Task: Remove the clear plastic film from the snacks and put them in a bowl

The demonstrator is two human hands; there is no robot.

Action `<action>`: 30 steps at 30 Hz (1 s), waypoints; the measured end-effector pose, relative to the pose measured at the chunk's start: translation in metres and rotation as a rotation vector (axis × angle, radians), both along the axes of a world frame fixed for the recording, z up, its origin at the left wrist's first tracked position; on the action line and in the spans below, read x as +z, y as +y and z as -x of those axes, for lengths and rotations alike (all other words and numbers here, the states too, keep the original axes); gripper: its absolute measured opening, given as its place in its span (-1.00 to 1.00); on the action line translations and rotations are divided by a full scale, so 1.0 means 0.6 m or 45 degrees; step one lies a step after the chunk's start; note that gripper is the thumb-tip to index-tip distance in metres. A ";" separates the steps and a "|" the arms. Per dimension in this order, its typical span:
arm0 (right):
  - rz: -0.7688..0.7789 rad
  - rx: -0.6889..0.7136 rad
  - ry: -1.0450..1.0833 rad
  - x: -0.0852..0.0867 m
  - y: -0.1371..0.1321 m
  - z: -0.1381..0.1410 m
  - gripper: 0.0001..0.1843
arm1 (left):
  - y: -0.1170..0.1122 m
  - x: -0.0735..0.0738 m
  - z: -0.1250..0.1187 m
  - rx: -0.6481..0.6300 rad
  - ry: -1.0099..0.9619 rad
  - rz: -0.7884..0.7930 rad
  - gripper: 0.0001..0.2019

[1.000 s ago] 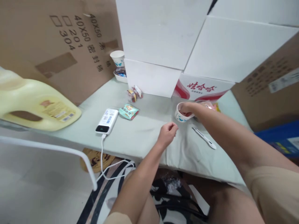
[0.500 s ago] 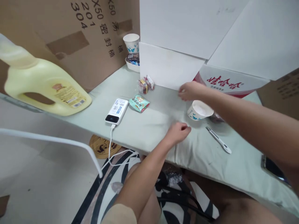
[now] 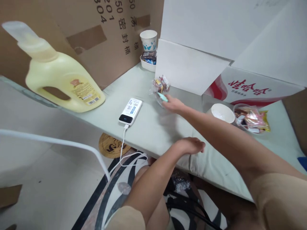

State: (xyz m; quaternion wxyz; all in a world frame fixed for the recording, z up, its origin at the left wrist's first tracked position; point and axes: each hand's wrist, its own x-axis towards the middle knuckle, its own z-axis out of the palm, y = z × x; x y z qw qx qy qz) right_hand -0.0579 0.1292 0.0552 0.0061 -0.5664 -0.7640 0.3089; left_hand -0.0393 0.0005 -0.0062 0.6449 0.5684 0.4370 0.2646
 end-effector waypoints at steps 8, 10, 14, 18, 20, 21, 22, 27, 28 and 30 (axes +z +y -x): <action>0.398 -0.513 1.163 0.020 -0.139 -0.191 -0.66 | -0.008 0.019 0.013 -0.151 0.279 -0.216 -0.74; 0.305 -0.615 1.274 0.014 -0.191 -0.248 -0.67 | -0.009 0.024 0.011 -0.186 0.210 -0.089 -0.78; 0.138 -0.868 1.433 -0.029 -0.269 -0.341 -0.68 | -0.008 0.036 0.005 -0.110 -0.039 0.297 -0.89; 0.158 -0.978 1.547 -0.074 -0.297 -0.369 -0.72 | -0.007 0.036 -0.020 -0.037 -0.523 0.352 -0.40; 0.181 -0.962 1.482 -0.080 -0.296 -0.371 -0.72 | -0.008 0.031 -0.041 -0.041 -0.583 0.300 -0.14; 0.201 -0.953 1.410 -0.079 -0.294 -0.374 -0.70 | -0.008 0.027 -0.053 -0.013 -0.551 0.281 -0.10; 0.222 -0.939 1.314 -0.077 -0.291 -0.379 -0.65 | -0.007 0.024 -0.064 0.030 -0.503 0.265 -0.10; -0.159 -0.866 0.677 -0.071 -0.290 -0.444 -0.56 | 0.008 0.013 -0.099 0.252 -0.417 0.200 -0.21; -0.353 -0.881 0.501 -0.076 -0.291 -0.462 -0.57 | 0.013 0.012 -0.101 0.306 -0.431 0.183 -0.17; -0.641 -0.900 0.150 -0.090 -0.289 -0.494 -0.57 | 0.020 0.009 -0.101 0.382 -0.472 0.125 -0.07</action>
